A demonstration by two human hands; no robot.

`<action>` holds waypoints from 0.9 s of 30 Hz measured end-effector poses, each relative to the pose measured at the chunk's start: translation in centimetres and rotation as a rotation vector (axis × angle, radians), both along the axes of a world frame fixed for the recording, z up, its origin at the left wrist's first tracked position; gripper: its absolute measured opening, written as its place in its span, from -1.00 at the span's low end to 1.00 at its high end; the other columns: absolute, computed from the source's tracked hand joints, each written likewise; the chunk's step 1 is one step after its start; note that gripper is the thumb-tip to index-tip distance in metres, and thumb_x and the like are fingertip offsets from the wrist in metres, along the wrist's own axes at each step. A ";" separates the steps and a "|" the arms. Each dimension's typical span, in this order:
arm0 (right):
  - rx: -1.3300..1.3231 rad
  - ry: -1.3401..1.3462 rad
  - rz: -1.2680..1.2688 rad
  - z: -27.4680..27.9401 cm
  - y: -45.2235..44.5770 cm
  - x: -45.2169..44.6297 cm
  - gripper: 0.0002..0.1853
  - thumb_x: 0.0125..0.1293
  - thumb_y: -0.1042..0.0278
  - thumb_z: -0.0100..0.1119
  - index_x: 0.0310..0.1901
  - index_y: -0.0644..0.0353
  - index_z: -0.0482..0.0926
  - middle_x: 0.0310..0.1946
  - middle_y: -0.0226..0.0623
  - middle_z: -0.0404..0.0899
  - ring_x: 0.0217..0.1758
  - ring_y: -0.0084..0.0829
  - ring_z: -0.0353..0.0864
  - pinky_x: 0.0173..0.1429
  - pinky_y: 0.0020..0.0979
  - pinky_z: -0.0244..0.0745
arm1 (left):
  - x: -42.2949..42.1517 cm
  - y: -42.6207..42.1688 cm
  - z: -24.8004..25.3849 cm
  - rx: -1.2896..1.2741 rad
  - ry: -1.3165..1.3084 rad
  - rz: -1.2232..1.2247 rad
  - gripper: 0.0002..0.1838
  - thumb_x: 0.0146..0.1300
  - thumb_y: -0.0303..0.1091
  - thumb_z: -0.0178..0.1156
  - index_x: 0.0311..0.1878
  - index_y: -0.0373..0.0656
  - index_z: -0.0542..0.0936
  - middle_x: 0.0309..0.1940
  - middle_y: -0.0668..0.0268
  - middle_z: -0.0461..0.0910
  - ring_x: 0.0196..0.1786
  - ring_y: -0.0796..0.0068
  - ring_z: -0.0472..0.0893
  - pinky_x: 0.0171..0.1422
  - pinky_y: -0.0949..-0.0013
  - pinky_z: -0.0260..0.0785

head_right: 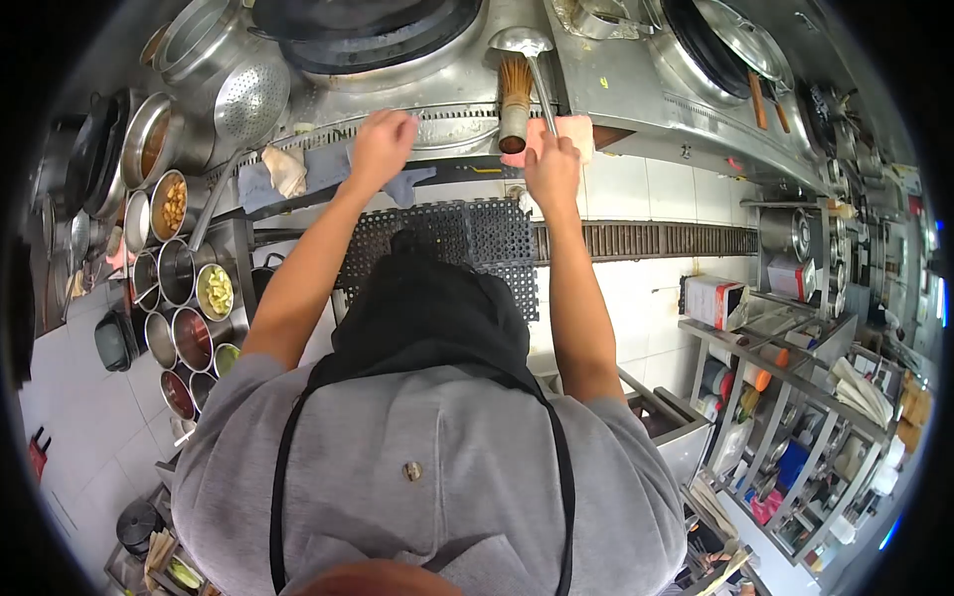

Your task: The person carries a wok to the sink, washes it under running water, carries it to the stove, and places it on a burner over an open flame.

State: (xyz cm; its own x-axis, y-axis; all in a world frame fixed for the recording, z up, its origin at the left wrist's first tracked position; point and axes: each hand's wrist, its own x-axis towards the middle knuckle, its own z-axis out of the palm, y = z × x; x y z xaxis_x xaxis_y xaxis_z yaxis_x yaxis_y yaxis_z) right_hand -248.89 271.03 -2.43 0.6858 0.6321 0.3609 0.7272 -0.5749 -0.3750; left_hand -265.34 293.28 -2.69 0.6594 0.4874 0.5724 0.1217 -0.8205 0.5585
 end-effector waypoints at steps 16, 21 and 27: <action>-0.314 -0.291 0.338 -4.3 3.9 -5.4 -0.31 0.22 0.34 -0.02 0.38 0.32 0.09 0.39 -0.03 0.07 0.33 0.05 0.27 0.36 0.00 0.17 | 3.0 -1.6 -2.5 -0.025 0.510 0.339 -0.75 0.11 -0.14 0.09 -0.47 -0.07 0.62 -0.45 0.09 0.64 -0.37 -0.01 0.62 -0.23 0.00 0.46; -0.500 -0.253 0.269 -4.6 4.7 -5.7 -0.29 0.25 0.32 -0.02 0.42 0.31 0.02 0.40 0.05 0.02 0.17 0.06 0.43 0.24 -0.06 0.35 | 3.4 -0.7 -3.0 -0.067 0.497 0.333 -0.73 0.14 -0.12 0.09 -0.45 -0.09 0.62 -0.45 0.04 0.62 -0.35 -0.06 0.60 -0.21 -0.01 0.44; -0.469 -0.206 0.253 -4.1 4.7 -6.4 -0.23 0.14 0.41 0.07 0.38 0.42 0.03 0.37 0.16 0.00 0.10 0.14 0.47 0.04 -0.16 0.56 | 3.3 -0.9 -3.1 -0.045 0.458 0.325 -0.74 0.12 -0.16 0.10 -0.50 -0.12 0.60 -0.46 0.08 0.62 -0.37 -0.03 0.60 -0.23 0.00 0.44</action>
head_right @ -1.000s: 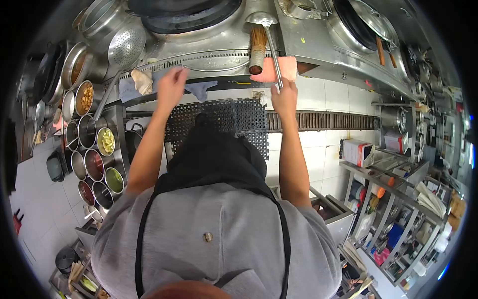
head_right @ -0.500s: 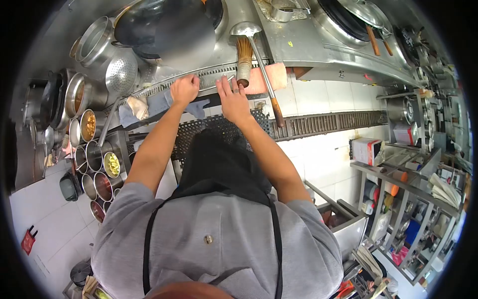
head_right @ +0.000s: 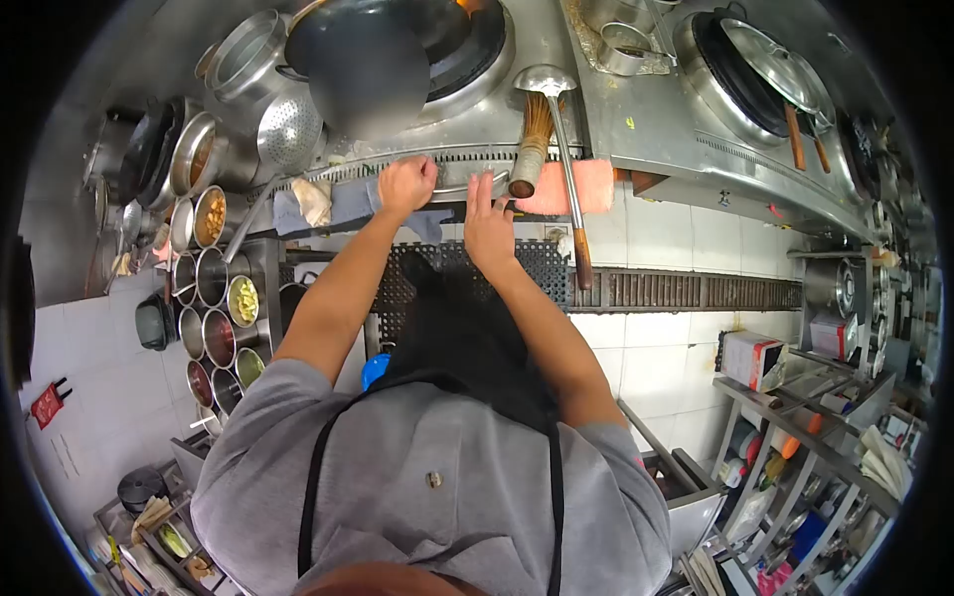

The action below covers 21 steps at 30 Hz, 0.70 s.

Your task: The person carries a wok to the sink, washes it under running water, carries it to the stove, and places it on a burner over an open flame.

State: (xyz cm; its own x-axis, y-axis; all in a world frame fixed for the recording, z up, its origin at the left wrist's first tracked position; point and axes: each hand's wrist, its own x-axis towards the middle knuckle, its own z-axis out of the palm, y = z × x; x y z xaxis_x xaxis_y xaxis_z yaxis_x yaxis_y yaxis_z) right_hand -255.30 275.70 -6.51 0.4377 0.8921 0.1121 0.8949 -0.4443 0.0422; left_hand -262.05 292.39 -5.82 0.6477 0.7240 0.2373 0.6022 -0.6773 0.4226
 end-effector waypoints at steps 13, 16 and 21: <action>0.041 -0.025 0.001 -1.1 -0.5 0.4 -0.26 0.19 0.39 0.04 0.38 0.41 0.03 0.38 0.13 0.02 0.10 0.09 0.48 0.01 -0.16 0.57 | 0.1 -0.2 -0.8 0.003 0.058 -0.005 -0.75 0.16 -0.13 0.06 -0.40 -0.07 0.61 -0.40 0.12 0.64 -0.32 -0.03 0.62 -0.22 -0.02 0.44; 0.054 -0.045 0.015 -1.4 -0.5 0.7 -0.31 0.23 0.35 0.02 0.39 0.29 0.10 0.37 0.06 0.03 0.11 0.06 0.48 -0.11 -0.17 0.59 | 0.6 -0.2 0.0 0.031 0.057 0.005 -0.75 0.17 -0.13 0.06 -0.42 -0.07 0.61 -0.41 0.11 0.64 -0.33 -0.04 0.61 -0.22 -0.02 0.44; -0.025 0.027 0.016 -0.3 -0.4 0.5 -0.23 0.21 0.38 0.05 0.41 0.40 -0.04 0.38 0.16 -0.02 0.16 0.11 0.44 0.00 -0.17 0.58 | 0.2 -0.4 0.4 0.066 0.025 0.032 -0.73 0.17 -0.14 0.06 -0.48 -0.09 0.59 -0.44 0.10 0.63 -0.35 -0.06 0.60 -0.23 -0.03 0.43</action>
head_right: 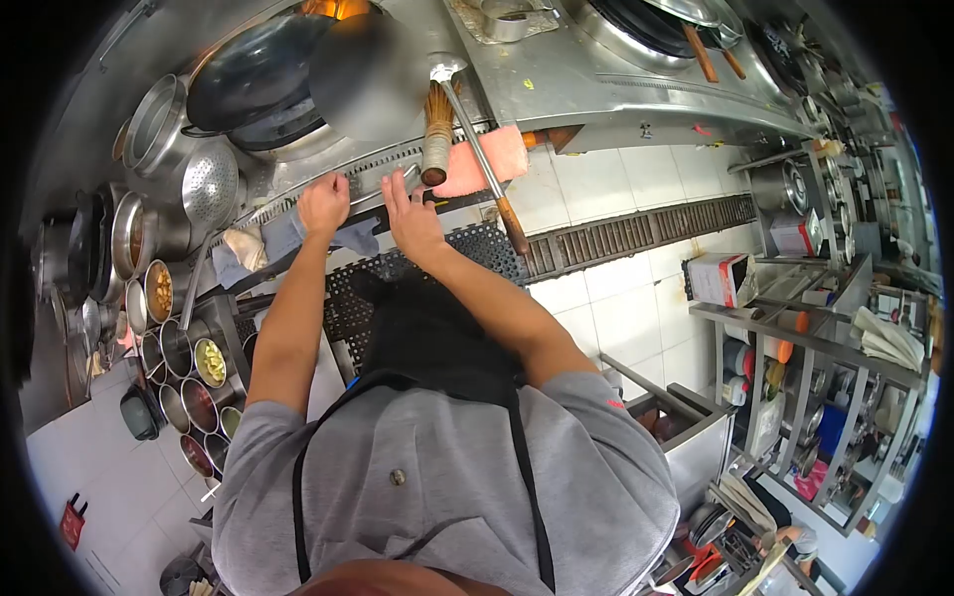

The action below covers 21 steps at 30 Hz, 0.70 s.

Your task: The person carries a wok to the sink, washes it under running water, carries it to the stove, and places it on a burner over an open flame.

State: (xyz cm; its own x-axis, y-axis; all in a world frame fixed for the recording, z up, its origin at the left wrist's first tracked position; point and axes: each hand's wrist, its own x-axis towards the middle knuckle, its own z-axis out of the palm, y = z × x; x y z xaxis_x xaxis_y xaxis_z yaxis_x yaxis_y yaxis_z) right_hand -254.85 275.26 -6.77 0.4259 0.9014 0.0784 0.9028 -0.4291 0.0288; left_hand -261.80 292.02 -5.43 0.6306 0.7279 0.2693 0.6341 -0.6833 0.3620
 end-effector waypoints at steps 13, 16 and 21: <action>0.066 -0.084 -0.007 -0.5 -0.1 0.0 -0.30 0.23 0.33 0.02 0.39 0.32 0.08 0.39 0.07 0.01 0.09 0.04 0.48 -0.17 -0.18 0.60 | 0.0 0.1 -0.3 0.063 -0.045 -0.025 -0.73 0.18 -0.14 0.10 -0.47 -0.11 0.60 -0.43 0.08 0.63 -0.36 -0.05 0.60 -0.24 -0.03 0.44; 0.052 -0.080 -0.011 -0.2 -0.2 -0.2 -0.29 0.24 0.33 0.03 0.40 0.31 0.06 0.40 0.06 -0.02 0.09 0.03 0.49 -0.19 -0.20 0.61 | -0.2 0.1 -0.2 0.044 -0.015 0.003 -0.74 0.19 -0.14 0.10 -0.46 -0.12 0.60 -0.43 0.09 0.63 -0.36 -0.04 0.60 -0.23 -0.02 0.44; 0.032 -0.051 -0.010 -0.2 -0.3 -0.2 -0.28 0.24 0.33 0.04 0.41 0.29 0.05 0.40 0.05 -0.04 0.10 0.02 0.49 -0.19 -0.20 0.61 | -0.4 -0.2 0.1 -0.006 -0.027 -0.021 -0.74 0.19 -0.16 0.12 -0.46 -0.13 0.60 -0.41 0.08 0.63 -0.33 -0.04 0.60 -0.24 -0.02 0.43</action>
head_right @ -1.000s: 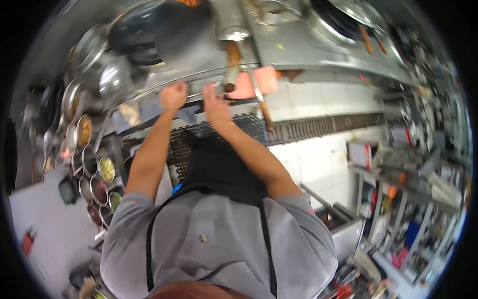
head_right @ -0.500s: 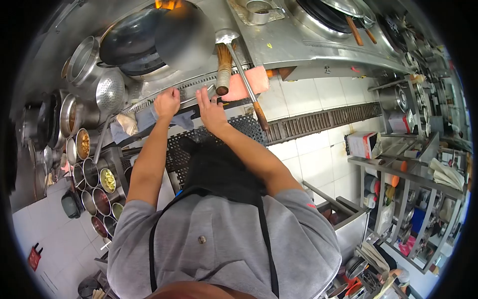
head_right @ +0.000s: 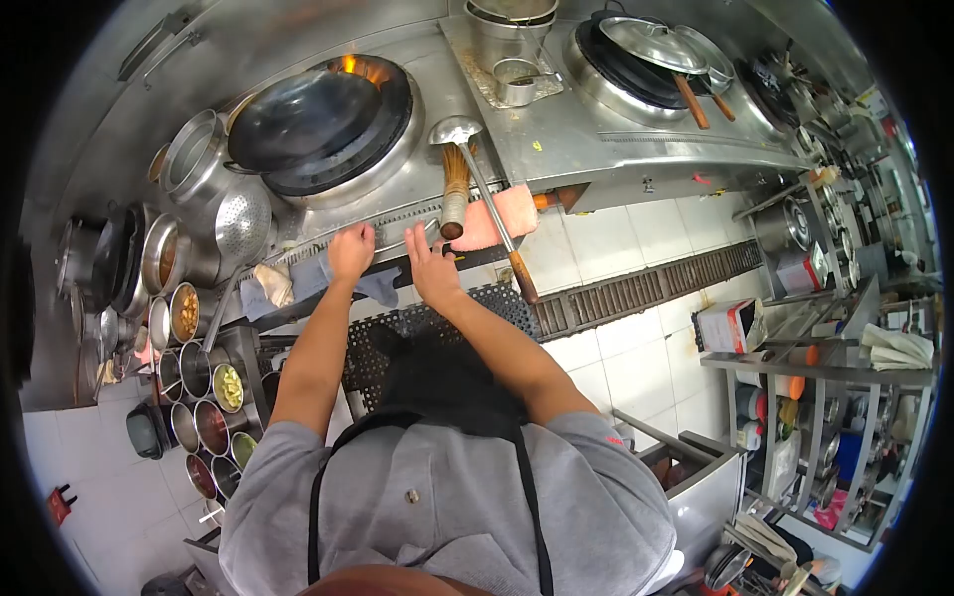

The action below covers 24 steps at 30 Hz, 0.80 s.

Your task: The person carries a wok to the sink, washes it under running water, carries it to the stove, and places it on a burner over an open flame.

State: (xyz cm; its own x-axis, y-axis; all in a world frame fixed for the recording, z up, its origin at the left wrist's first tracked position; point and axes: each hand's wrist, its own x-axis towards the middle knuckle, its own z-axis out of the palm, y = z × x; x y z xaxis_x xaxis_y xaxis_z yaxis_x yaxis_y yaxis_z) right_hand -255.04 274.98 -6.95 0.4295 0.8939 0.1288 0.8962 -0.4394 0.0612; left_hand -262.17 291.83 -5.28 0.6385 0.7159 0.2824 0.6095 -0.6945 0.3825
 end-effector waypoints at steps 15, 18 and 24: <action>-0.027 0.026 0.014 -0.2 0.3 -0.1 -0.24 0.21 0.38 0.07 0.41 0.36 0.00 0.41 0.12 -0.07 0.12 0.08 0.47 -0.13 -0.15 0.62 | -7.4 -5.8 -0.4 0.121 -0.095 -0.320 -0.31 0.00 -0.56 0.15 0.31 -0.22 0.30 0.29 0.10 0.28 0.41 0.05 0.19 0.43 0.13 0.11; 0.039 0.030 0.028 -1.3 0.0 0.3 -0.22 0.17 0.37 0.11 0.40 0.35 0.01 0.42 0.09 -0.09 0.11 0.04 0.47 -0.13 -0.14 0.61 | -6.6 -6.1 -1.0 0.073 -0.098 -0.266 -0.30 0.01 -0.56 0.17 0.32 -0.22 0.29 0.32 0.10 0.26 0.44 0.03 0.14 0.45 0.12 0.08; -0.011 0.082 0.001 0.0 0.0 0.1 -0.18 0.16 0.39 0.12 0.42 0.32 -0.05 0.44 0.04 -0.14 0.14 0.04 0.46 -0.09 -0.14 0.60 | -6.0 -6.6 -1.8 0.031 -0.155 -0.228 -0.30 0.00 -0.56 0.17 0.31 -0.22 0.29 0.32 0.10 0.25 0.45 0.00 0.09 0.47 0.12 0.05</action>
State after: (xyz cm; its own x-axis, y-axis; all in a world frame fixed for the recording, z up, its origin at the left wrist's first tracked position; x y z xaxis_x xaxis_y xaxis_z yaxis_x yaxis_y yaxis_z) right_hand -254.91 274.95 -6.98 0.4369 0.8957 0.0828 0.8991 -0.4378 -0.0078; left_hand -268.12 285.27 -7.10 0.7292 0.5484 0.4093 0.3721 -0.8197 0.4354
